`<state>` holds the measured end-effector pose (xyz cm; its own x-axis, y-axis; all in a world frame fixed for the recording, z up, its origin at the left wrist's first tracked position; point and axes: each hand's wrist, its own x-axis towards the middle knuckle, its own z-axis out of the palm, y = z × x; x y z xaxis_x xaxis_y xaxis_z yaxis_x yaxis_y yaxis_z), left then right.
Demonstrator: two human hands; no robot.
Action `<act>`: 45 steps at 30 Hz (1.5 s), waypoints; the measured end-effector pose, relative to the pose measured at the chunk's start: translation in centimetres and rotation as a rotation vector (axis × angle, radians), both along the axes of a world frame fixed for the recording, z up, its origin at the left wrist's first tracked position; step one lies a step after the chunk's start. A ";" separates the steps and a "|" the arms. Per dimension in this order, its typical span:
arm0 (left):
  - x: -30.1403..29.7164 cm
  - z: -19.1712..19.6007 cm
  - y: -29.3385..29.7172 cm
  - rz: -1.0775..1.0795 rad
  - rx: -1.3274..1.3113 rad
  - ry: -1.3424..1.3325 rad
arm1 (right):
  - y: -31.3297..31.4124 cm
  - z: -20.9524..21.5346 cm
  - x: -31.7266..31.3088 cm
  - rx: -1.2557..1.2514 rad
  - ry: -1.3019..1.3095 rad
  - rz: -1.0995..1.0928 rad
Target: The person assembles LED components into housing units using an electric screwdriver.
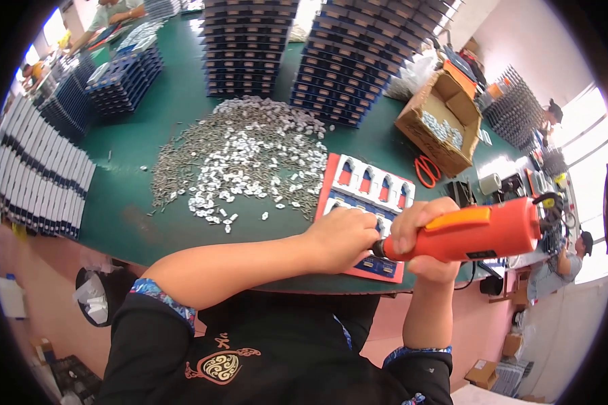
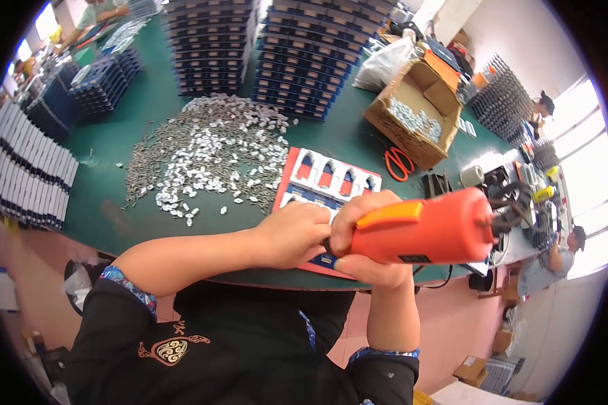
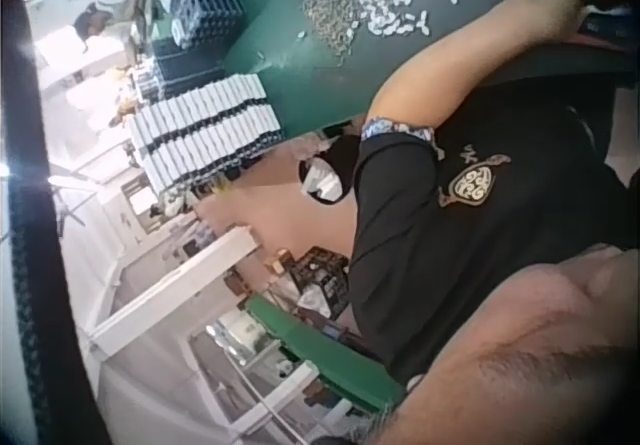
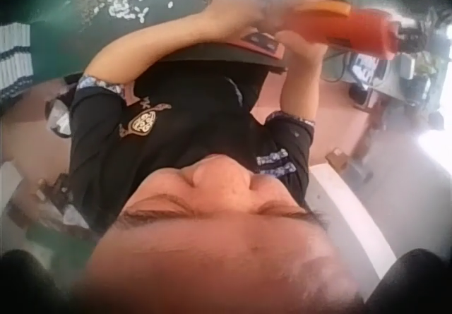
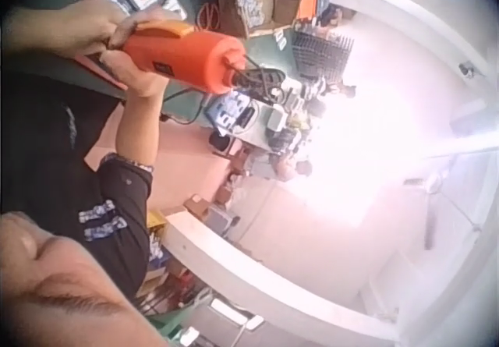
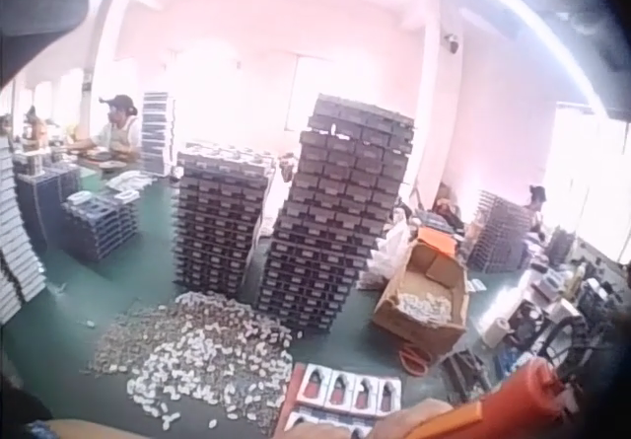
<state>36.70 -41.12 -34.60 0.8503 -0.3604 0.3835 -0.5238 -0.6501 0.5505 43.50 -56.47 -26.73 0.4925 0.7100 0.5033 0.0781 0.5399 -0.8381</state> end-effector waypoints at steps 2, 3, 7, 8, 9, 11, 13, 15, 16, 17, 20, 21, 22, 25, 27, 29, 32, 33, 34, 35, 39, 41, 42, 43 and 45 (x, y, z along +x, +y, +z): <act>0.1 0.0 -0.1 -0.021 0.019 0.032 | 0.0 -0.3 -0.2 0.014 0.004 0.004; 0.1 -0.1 -0.1 -0.007 0.022 0.033 | 0.0 -0.5 -0.3 0.018 0.004 0.018; 0.0 -0.5 0.0 0.017 0.011 0.007 | 0.3 -0.8 0.4 0.030 -0.087 0.118; 0.1 -0.8 0.0 0.008 -0.011 -0.007 | 0.4 -0.7 0.5 0.004 -0.102 0.140; 0.2 -1.0 0.0 0.000 -0.033 -0.023 | 0.5 -0.6 0.5 -0.022 -0.118 0.164; 0.2 -0.9 0.0 0.015 -0.032 -0.041 | 0.5 -0.6 0.3 -0.048 -0.129 0.159; 0.1 -0.8 0.0 0.031 -0.033 -0.064 | 0.4 -0.7 0.3 -0.017 -0.119 0.180; 0.0 -0.7 -0.1 0.018 -0.010 -0.023 | 0.4 -0.8 0.2 -0.024 -0.124 0.188; 0.0 -0.7 -0.1 0.016 -0.008 0.017 | 0.4 -0.8 0.2 -0.016 -0.134 0.218; -0.1 -0.6 -0.1 0.023 -0.010 0.006 | 0.4 -0.9 0.3 -0.007 -0.145 0.247; -0.3 -0.6 0.0 0.034 0.012 0.040 | 1.1 -0.7 0.7 -0.017 -0.166 0.351; -0.2 -1.1 -0.1 0.031 -0.011 0.020 | 1.4 -0.6 0.7 -0.026 -0.168 0.386; -0.1 -1.3 -0.1 0.028 -0.035 0.000 | 1.7 -0.4 1.0 -0.026 -0.191 0.430; 0.0 -1.1 0.1 0.011 -0.008 -0.061 | 1.5 -0.4 1.3 -0.035 -0.146 0.457; -0.6 -0.4 0.7 0.029 -0.050 -0.119 | 0.8 0.3 1.6 -0.005 -0.166 0.438; -1.7 0.6 2.4 0.093 -0.052 -0.204 | -0.2 0.5 1.6 0.031 -0.172 0.409; -3.7 1.5 7.6 0.273 0.044 -0.175 | -2.4 0.4 0.9 0.234 -0.181 0.260; -4.4 1.0 9.3 0.317 0.053 -0.153 | -3.0 0.3 0.7 0.255 -0.203 0.252; -4.9 0.2 10.7 0.356 0.085 -0.120 | -3.3 0.3 0.7 0.257 -0.232 0.266; -5.1 -0.3 11.3 0.349 0.094 -0.117 | -3.6 0.2 0.6 0.265 -0.229 0.258; -4.9 -1.4 12.1 0.338 0.193 0.078 | -4.2 -0.6 0.2 0.274 -0.190 0.240; -4.5 -1.6 12.1 0.369 0.161 0.053 | -4.4 -0.9 0.3 0.264 -0.182 0.234; -4.5 -1.6 12.1 0.365 0.165 0.056 | -4.5 -1.0 0.2 0.267 -0.179 0.230; -4.5 -1.4 12.1 0.356 0.196 0.060 | -4.7 -1.0 0.2 0.267 -0.174 0.221; -4.7 -1.1 12.0 0.341 0.231 0.067 | -5.1 -1.1 0.1 0.271 -0.167 0.207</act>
